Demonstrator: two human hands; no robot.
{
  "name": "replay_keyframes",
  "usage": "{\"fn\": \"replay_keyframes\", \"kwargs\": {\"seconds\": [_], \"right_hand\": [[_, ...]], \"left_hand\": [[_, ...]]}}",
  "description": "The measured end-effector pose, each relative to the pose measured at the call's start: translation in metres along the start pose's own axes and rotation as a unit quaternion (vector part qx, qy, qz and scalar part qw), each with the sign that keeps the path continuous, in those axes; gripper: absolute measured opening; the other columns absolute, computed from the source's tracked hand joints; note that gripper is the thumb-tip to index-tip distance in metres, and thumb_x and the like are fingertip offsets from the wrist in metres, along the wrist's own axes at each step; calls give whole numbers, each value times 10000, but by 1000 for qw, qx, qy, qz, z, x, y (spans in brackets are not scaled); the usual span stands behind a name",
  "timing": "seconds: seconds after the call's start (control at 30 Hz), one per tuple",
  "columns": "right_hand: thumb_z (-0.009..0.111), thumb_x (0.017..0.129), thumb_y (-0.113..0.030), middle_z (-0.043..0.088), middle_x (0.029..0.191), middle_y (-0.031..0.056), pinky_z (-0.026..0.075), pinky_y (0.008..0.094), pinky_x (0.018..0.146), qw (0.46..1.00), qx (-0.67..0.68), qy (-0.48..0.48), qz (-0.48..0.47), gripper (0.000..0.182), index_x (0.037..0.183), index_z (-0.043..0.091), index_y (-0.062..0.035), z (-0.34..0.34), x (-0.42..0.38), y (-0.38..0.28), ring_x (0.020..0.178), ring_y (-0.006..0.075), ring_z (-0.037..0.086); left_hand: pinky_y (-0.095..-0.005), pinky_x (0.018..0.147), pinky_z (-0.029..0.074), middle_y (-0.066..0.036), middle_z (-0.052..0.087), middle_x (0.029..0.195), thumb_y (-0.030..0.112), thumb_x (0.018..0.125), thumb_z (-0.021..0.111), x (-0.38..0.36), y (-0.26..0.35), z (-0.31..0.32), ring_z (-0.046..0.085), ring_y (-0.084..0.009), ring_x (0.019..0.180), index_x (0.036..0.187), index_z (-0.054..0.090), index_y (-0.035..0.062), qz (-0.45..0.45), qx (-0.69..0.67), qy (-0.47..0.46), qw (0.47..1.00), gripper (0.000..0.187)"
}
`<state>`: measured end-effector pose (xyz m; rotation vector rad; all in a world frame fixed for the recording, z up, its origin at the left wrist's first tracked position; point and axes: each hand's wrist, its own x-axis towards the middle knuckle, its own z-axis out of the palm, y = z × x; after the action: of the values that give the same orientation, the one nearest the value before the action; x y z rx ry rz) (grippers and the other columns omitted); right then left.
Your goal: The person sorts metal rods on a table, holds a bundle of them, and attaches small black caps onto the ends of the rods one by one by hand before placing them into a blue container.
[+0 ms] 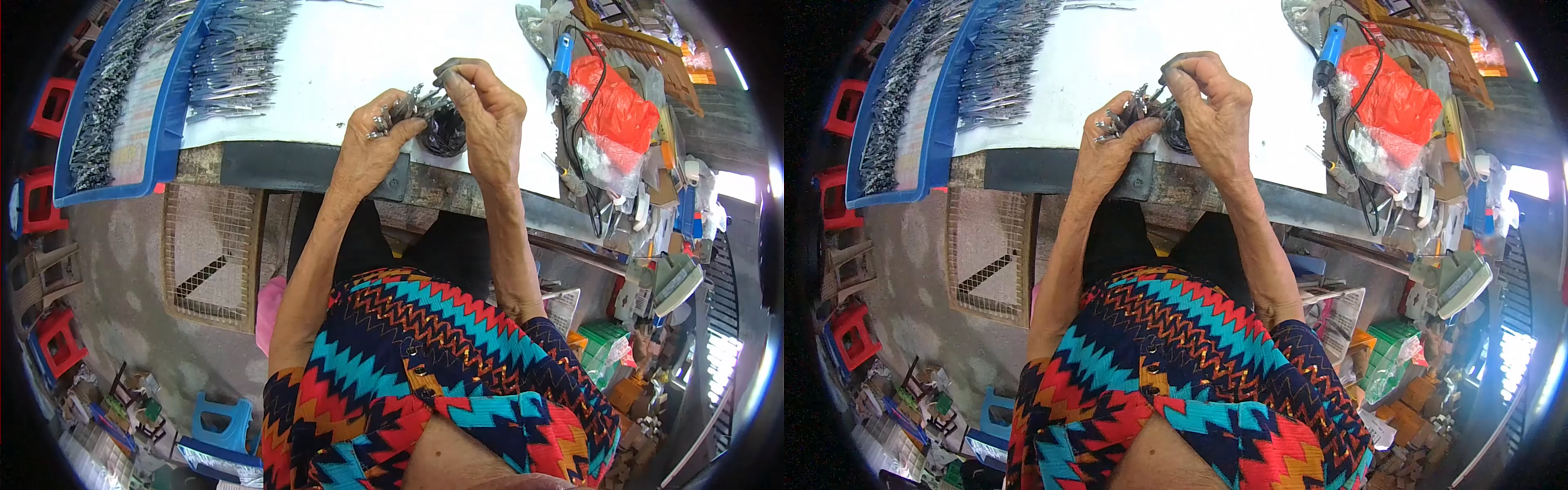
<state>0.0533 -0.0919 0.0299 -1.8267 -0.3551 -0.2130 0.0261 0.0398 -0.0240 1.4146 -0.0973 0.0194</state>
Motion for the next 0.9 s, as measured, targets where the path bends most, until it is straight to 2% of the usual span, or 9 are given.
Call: {"fn": "replay_keyframes", "kwargs": {"seconds": [0.07,0.17,0.27,0.37,0.53,0.63,0.73,0.9], "right_hand": [[555,846,-89,585,846,60,443,253,642,999,-41,20,-25,129,841,606,29,3,-1,-2,741,114,545],[559,864,-100,573,851,0,401,199,629,987,-108,72,-98,152,864,612,42,10,-4,6,744,61,493],[559,857,-75,574,870,9,401,191,612,960,-185,116,-178,129,864,615,40,19,-6,14,737,59,495],[564,839,-88,584,878,75,452,258,669,998,14,39,-39,116,841,611,17,10,-8,0,790,140,558],[562,841,-98,584,880,78,458,259,645,991,-55,58,-105,118,848,617,7,1,-2,-9,786,144,563],[558,842,-93,585,882,79,456,257,644,994,-52,44,-83,112,846,608,7,4,-5,-7,783,143,566],[537,870,-103,574,872,24,398,196,643,996,-41,39,-71,155,866,607,36,7,-8,-2,748,57,491],[524,879,-114,563,787,-6,371,196,598,995,-67,55,-44,163,866,607,25,7,-9,0,680,44,456]], "left_hand": [[-204,484,338,50,472,593,81,779,649,0,0,0,413,-42,545,818,589,45,1,-1,-1,1000,80],[-203,488,338,51,476,600,82,780,649,0,0,1,414,-42,551,816,589,43,4,-7,0,1000,80],[-203,495,341,51,480,605,80,779,648,0,-1,2,417,-44,557,813,590,41,9,-19,1,1000,78],[-205,501,343,48,483,609,79,776,647,-1,1,1,419,-46,562,816,593,39,10,-6,5,1000,78],[-208,508,345,39,490,616,85,772,648,0,0,0,419,-51,565,828,599,38,-17,-7,-2,1000,88],[-185,511,340,43,551,671,141,776,670,0,-3,-1,442,-32,579,879,614,46,-3,-9,-7,1000,150],[-208,498,334,47,476,596,89,777,646,0,-2,1,405,-48,549,827,595,42,14,4,10,1000,85],[-210,495,333,49,471,598,92,778,647,-1,0,1,405,-47,551,829,594,42,-6,-10,2,1000,90]]}}
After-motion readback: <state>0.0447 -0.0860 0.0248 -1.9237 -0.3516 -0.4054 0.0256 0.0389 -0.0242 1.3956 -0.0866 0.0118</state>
